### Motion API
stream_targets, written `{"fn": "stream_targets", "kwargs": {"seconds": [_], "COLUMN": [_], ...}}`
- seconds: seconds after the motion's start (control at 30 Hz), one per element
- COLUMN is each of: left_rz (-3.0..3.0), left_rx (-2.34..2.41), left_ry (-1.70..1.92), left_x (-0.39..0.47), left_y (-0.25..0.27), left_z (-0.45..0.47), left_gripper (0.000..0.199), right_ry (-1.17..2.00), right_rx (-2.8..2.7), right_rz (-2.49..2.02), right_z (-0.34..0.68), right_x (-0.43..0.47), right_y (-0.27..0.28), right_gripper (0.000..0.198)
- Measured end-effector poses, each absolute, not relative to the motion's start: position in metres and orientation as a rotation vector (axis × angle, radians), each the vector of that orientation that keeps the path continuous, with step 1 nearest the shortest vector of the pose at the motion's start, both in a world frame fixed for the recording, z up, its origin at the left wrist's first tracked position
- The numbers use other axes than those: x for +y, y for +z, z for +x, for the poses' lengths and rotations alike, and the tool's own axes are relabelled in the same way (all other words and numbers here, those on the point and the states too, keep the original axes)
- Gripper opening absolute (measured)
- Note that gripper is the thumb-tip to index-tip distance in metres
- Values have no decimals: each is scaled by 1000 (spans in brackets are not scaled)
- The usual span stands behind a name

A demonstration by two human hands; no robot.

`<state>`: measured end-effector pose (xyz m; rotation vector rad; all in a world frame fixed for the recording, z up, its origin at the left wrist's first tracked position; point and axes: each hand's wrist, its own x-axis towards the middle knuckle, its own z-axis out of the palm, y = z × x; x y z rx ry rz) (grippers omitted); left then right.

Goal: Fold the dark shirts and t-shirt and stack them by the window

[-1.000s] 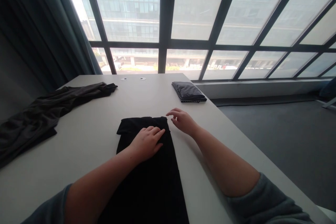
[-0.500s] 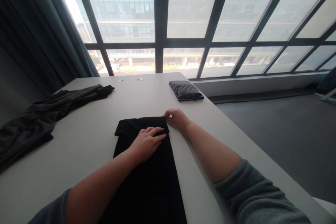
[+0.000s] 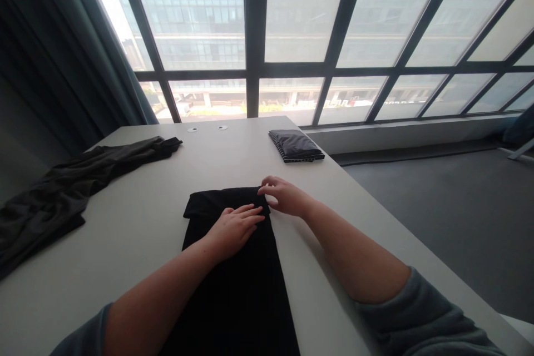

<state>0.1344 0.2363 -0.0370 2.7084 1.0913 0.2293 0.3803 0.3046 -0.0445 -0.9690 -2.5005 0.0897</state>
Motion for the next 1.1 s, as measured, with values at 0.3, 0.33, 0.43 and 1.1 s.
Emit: {"fn": "stream_targets", "kwargs": {"seconds": [0.3, 0.33, 0.43, 1.1], "left_rz": [2607, 2583, 2541, 2714], "left_rx": [1042, 1033, 994, 1050], "left_ry": [372, 409, 506, 391], "left_x": [240, 241, 244, 239], "left_y": [-42, -43, -45, -49], "left_z": [129, 128, 126, 139], "left_gripper": [38, 38, 38, 50], "right_ry": [49, 60, 96, 155], "right_rx": [-2702, -2693, -2658, -2356], "right_rz": [-847, -843, -851, -1120], "right_z": [378, 378, 377, 382], "right_x": [288, 287, 284, 275], "right_y": [-34, -34, -35, -59], "right_gripper": [20, 20, 15, 56]}}
